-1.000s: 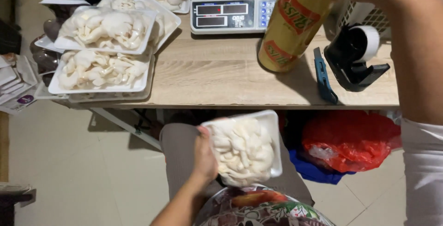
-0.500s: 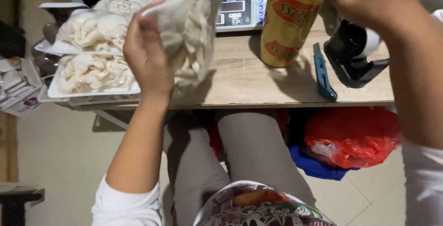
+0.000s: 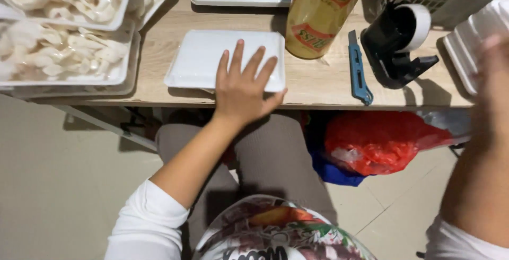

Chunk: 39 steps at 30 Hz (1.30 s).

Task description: Weighing trays of mushrooms on a digital scale, wrapping them in plastic film, and placing the wrapped trays into plastic bags.

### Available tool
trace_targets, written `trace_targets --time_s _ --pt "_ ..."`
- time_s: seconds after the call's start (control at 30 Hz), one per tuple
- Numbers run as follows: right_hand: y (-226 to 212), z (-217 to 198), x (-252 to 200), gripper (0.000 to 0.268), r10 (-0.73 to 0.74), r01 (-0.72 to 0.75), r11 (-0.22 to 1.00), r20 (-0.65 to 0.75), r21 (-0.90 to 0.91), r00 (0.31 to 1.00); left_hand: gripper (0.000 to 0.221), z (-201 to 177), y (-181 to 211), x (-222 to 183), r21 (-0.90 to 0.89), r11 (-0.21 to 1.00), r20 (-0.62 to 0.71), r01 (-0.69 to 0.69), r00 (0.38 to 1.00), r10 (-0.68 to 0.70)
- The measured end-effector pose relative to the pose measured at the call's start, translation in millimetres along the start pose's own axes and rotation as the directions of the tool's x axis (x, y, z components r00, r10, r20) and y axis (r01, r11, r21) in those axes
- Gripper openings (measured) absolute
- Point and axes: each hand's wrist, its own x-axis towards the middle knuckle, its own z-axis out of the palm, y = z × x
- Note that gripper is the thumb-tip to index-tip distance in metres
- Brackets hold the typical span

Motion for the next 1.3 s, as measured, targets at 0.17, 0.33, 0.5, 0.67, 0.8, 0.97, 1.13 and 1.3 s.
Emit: trace_targets --time_s 0.17,0.33,0.5,0.67,0.8,0.97,1.13,1.3 --pt "-46 54 -36 0.053 0.304 -0.31 0.949 0.095 0.054 0.948 0.085 4 48 -6 0.072 0.992 0.177 0.101 0.978 -0.112" --pt "-47 79 -23 0.013 0.428 -0.424 0.811 0.085 0.403 0.9 0.047 7 151 44 -0.427 0.902 0.024 0.059 0.998 -0.054" --pt "-60 80 -29 0.008 0.391 -0.395 0.788 0.112 0.472 0.913 0.048 102 211 98 -0.399 0.826 0.398 0.398 0.887 -0.235" --pt "-75 77 -36 0.009 0.354 -0.382 0.829 0.145 0.409 0.924 0.037 121 226 108 -0.438 0.768 0.47 0.467 0.847 -0.247" --pt "-87 71 -40 0.012 0.316 -0.316 0.818 0.084 0.48 0.945 0.038 116 216 114 -0.424 0.785 0.512 0.451 0.835 -0.203" --pt "-116 49 -78 0.012 0.274 -0.245 0.882 -0.015 0.403 0.962 0.036 110 214 115 -0.412 0.784 0.526 0.465 0.824 -0.212" --pt "-101 24 -146 0.016 0.17 -0.121 0.782 -0.023 0.611 0.985 0.048 101 208 121 -0.384 0.755 0.666 0.532 0.726 -0.172" --pt "-81 10 -205 0.011 0.103 -0.047 0.751 -0.047 0.658 0.994 0.046 99 210 120 -0.396 0.748 0.639 0.532 0.745 -0.191"
